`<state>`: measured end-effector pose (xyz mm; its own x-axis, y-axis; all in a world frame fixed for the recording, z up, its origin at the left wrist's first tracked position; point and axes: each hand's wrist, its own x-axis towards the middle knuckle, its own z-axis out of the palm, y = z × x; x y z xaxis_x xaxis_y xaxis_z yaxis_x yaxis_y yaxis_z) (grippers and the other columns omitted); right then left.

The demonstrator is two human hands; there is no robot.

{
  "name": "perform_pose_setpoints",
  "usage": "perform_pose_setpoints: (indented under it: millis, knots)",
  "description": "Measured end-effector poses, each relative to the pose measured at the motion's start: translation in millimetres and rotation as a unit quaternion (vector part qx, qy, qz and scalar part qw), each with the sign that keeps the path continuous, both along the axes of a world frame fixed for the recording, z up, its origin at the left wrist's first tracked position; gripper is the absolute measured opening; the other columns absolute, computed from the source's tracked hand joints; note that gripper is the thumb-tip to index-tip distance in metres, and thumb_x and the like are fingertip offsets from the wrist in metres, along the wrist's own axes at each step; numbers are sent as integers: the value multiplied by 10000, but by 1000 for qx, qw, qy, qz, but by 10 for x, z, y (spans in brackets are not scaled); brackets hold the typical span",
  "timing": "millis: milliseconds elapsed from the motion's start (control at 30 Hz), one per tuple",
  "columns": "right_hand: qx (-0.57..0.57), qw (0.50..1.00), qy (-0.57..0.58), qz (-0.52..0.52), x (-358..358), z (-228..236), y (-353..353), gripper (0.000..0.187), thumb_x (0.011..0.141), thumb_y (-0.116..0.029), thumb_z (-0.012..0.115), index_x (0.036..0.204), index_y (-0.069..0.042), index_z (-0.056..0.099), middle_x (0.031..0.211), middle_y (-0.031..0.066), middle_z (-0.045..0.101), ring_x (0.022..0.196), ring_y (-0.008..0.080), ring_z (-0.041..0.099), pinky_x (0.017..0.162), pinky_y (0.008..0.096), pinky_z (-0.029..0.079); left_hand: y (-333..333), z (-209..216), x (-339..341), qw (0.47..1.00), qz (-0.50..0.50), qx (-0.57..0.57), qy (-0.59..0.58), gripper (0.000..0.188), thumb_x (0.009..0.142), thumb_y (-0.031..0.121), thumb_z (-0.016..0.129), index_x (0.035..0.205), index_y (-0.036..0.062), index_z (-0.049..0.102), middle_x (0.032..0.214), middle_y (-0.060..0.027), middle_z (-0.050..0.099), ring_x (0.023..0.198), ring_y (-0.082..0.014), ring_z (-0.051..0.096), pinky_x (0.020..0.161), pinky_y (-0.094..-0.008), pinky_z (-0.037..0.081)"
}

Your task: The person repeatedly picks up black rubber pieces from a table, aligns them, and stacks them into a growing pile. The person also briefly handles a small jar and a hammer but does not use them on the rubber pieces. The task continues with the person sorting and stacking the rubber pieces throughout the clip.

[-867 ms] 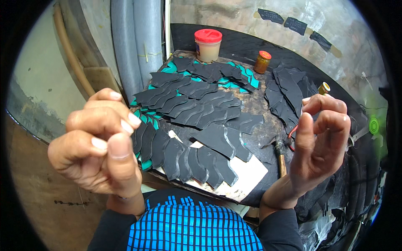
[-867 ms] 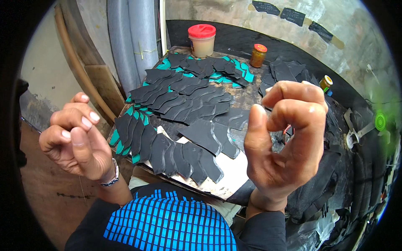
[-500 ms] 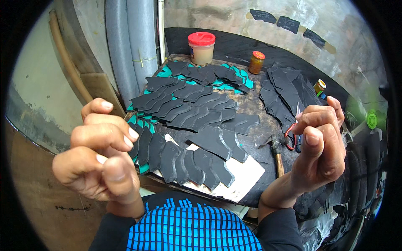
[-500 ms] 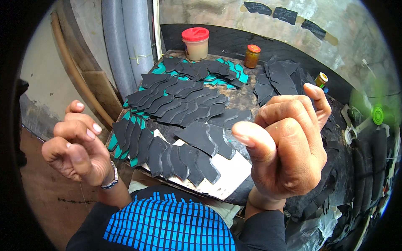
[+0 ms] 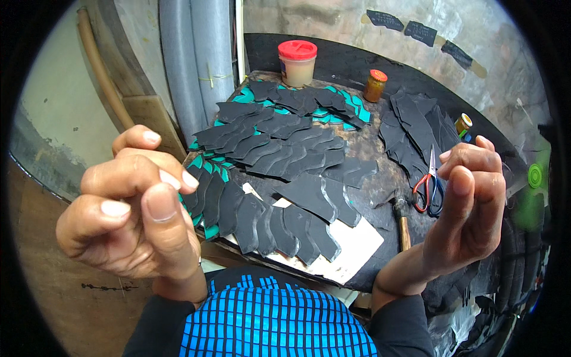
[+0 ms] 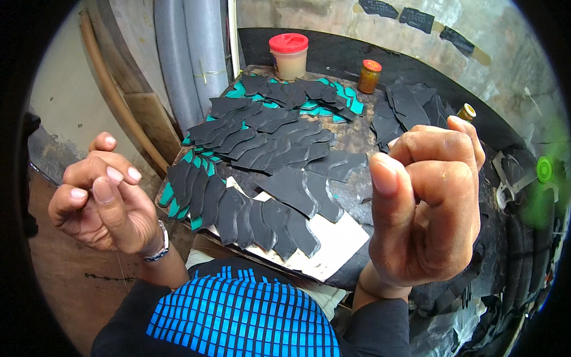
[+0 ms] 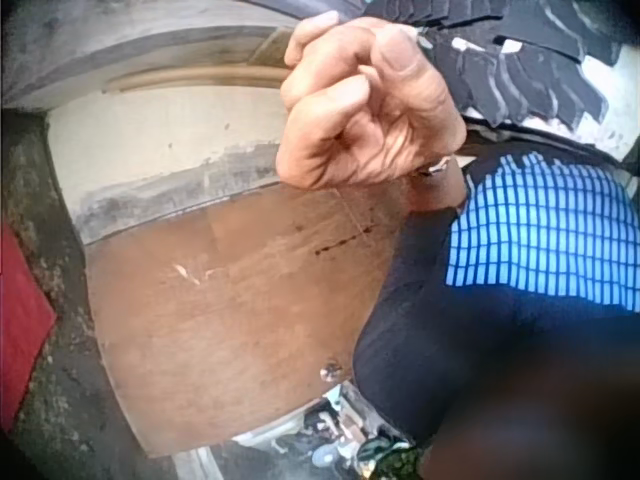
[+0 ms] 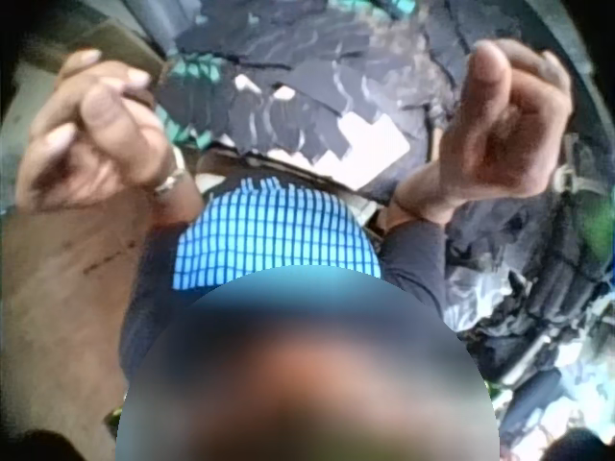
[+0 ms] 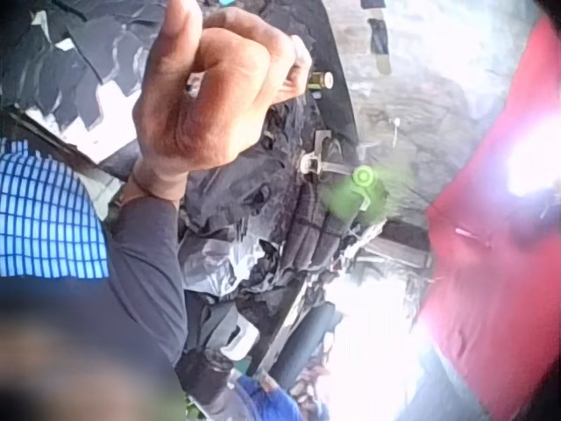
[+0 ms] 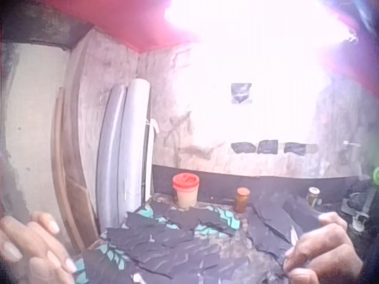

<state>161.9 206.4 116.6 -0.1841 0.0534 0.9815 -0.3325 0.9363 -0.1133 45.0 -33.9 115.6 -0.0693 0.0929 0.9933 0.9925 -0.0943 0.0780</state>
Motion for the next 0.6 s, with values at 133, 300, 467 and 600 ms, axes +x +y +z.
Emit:
perform_pose_setpoints:
  millis: [133,300,467,600]
  knots:
    - [35,998,-60,-4,76,29,8,209,924,-148,629,759,-39,562,724,84,606,724,172,589,987,483,377,-17,20,2,1000,-17,-9,-10,74,960,42,505,983,111,489,743,-79,555,590,-154,514,881,-517,397]
    - [18,998,-55,4,29,3,10,123,893,-81,659,842,-22,564,753,102,616,755,185,599,975,477,392,-71,-13,-41,999,36,-34,19,209,1032,244,413,864,121,428,684,-56,501,534,-163,480,873,-527,401]
    - [-12,999,-39,32,-7,-15,-27,85,901,-42,631,923,-27,551,799,117,613,777,189,601,999,479,390,-299,-45,-131,995,90,-21,26,298,1048,330,382,852,109,421,683,-73,512,517,-171,502,843,-489,435]
    - [4,997,-74,12,-44,-47,-61,141,850,-13,664,814,-26,528,748,95,568,733,179,555,1031,469,351,-592,-89,-297,994,98,-30,21,129,1014,151,444,967,42,494,757,-118,581,611,-181,558,831,-467,466]
